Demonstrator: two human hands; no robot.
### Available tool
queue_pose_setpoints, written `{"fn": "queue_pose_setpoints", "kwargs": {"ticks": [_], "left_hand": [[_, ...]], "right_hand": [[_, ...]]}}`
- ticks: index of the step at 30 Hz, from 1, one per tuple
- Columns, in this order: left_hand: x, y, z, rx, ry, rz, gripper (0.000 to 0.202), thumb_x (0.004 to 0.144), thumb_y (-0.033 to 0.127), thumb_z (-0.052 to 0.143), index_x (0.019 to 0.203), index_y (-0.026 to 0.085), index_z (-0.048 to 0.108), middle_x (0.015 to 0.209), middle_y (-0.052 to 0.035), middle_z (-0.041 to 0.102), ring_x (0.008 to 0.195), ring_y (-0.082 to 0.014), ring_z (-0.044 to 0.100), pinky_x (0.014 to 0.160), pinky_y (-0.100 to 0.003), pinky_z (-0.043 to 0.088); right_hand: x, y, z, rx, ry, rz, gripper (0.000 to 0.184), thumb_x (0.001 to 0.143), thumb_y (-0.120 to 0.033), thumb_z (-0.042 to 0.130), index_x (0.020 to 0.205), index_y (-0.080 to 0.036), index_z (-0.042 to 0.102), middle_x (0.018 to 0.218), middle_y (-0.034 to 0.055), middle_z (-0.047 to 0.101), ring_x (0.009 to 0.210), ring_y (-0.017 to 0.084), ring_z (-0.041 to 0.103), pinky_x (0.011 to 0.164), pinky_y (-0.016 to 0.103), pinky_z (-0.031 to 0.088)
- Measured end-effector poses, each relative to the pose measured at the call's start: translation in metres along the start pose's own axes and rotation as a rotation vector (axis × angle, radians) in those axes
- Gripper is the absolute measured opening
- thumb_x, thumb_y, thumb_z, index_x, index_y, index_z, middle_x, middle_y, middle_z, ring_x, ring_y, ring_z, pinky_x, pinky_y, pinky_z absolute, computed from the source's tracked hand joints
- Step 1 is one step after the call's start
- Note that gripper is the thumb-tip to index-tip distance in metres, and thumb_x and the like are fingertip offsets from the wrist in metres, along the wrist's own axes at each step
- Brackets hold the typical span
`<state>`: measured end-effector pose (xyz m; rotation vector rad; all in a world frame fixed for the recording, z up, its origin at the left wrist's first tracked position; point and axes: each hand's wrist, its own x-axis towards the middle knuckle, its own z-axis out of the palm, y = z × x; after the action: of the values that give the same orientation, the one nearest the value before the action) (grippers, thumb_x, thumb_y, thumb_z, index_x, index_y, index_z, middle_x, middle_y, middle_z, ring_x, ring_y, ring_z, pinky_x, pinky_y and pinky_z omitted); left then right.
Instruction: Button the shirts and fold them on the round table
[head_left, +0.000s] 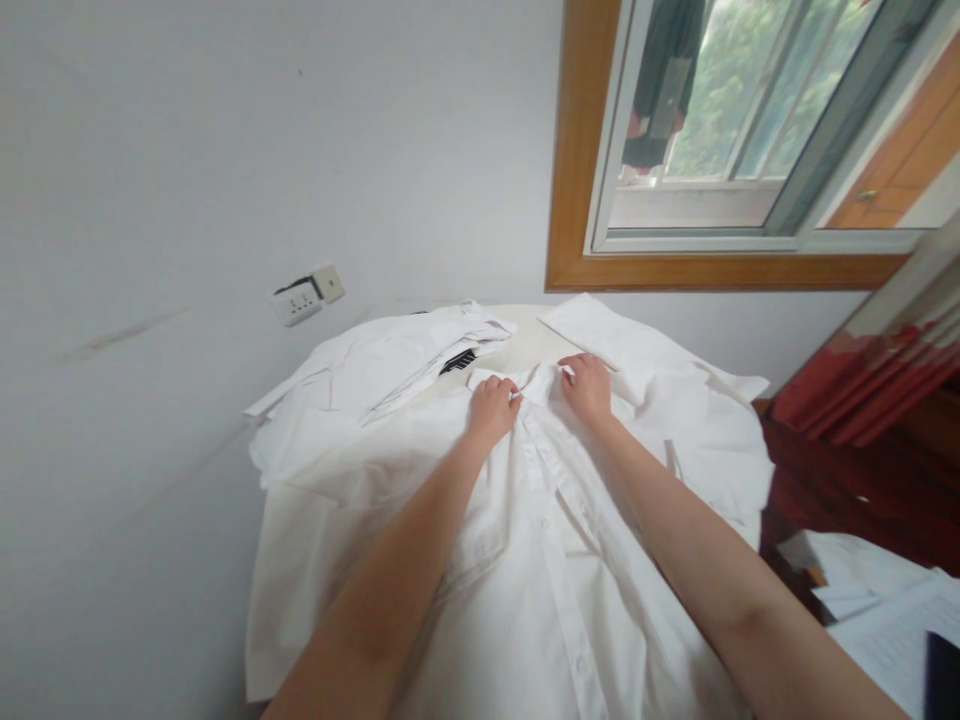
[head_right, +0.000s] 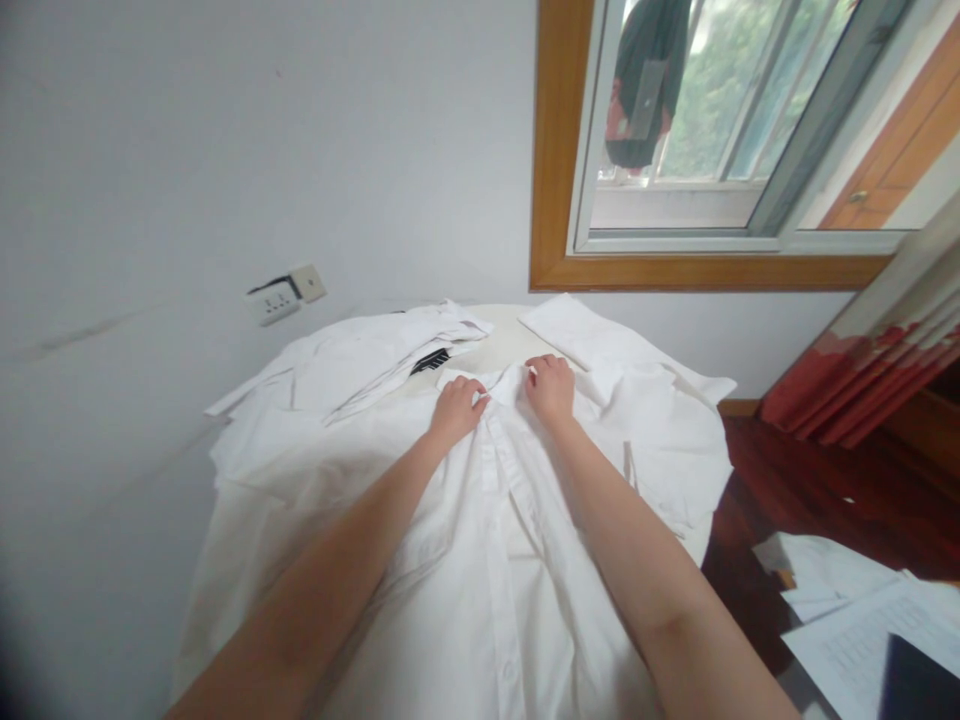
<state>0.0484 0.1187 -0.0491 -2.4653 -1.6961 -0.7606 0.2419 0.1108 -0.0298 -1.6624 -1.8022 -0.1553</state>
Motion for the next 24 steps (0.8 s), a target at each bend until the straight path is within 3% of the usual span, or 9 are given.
{"fn": "queue_pose_setpoints", "kwargs": {"ticks": [2,5,12,19,24], "left_hand": [[0.0,0.0,0.001,0.003,-0.002,-0.005,0.015,0.087,0.031,0.056,0.096,0.02,0.061,0.098,-0.0081,0.057,0.098,-0.0228,0.053,0.09,-0.036,0.04],[-0.001,-0.001,0.001,0.007,0.004,0.001,0.015,0.088,0.031,0.056,0.097,0.021,0.061,0.098,-0.0079,0.057,0.098,-0.0229,0.052,0.09,-0.036,0.039],[-0.002,0.002,-0.002,0.044,-0.009,0.004,0.015,0.088,0.031,0.056,0.099,0.022,0.06,0.101,-0.0065,0.056,0.098,-0.0223,0.05,0.09,-0.034,0.038],[-0.003,0.005,-0.001,0.048,0.004,0.038,0.017,0.088,0.034,0.056,0.099,0.022,0.058,0.101,-0.0066,0.056,0.096,-0.0227,0.049,0.088,-0.034,0.038],[-0.003,0.005,-0.001,0.045,0.001,0.032,0.016,0.088,0.033,0.055,0.099,0.021,0.058,0.1,-0.0069,0.055,0.096,-0.0229,0.049,0.088,-0.035,0.038]], "right_hand": [[0.0,0.018,-0.006,-0.076,-0.001,0.07,0.029,0.089,-0.031,0.049,0.108,-0.019,0.067,0.111,0.0105,0.062,0.107,0.027,0.048,0.091,0.038,0.034],[0.0,0.036,-0.008,-0.162,-0.117,0.073,0.03,0.09,-0.041,0.049,0.098,-0.022,0.071,0.109,0.009,0.064,0.109,0.027,0.048,0.089,0.039,0.034],[0.014,0.037,-0.009,-0.359,-0.241,0.041,0.039,0.096,-0.042,0.037,0.101,-0.02,0.069,0.101,0.0107,0.069,0.098,0.024,0.055,0.08,0.033,0.037],[0.031,0.048,-0.007,-0.495,-0.311,-0.062,0.037,0.096,-0.039,0.037,0.104,-0.016,0.065,0.103,0.0143,0.067,0.102,0.028,0.052,0.087,0.039,0.033],[0.029,0.037,-0.016,-0.506,-0.24,-0.181,0.031,0.094,-0.029,0.041,0.112,-0.014,0.061,0.113,0.0174,0.06,0.109,0.03,0.046,0.09,0.04,0.03]]}}
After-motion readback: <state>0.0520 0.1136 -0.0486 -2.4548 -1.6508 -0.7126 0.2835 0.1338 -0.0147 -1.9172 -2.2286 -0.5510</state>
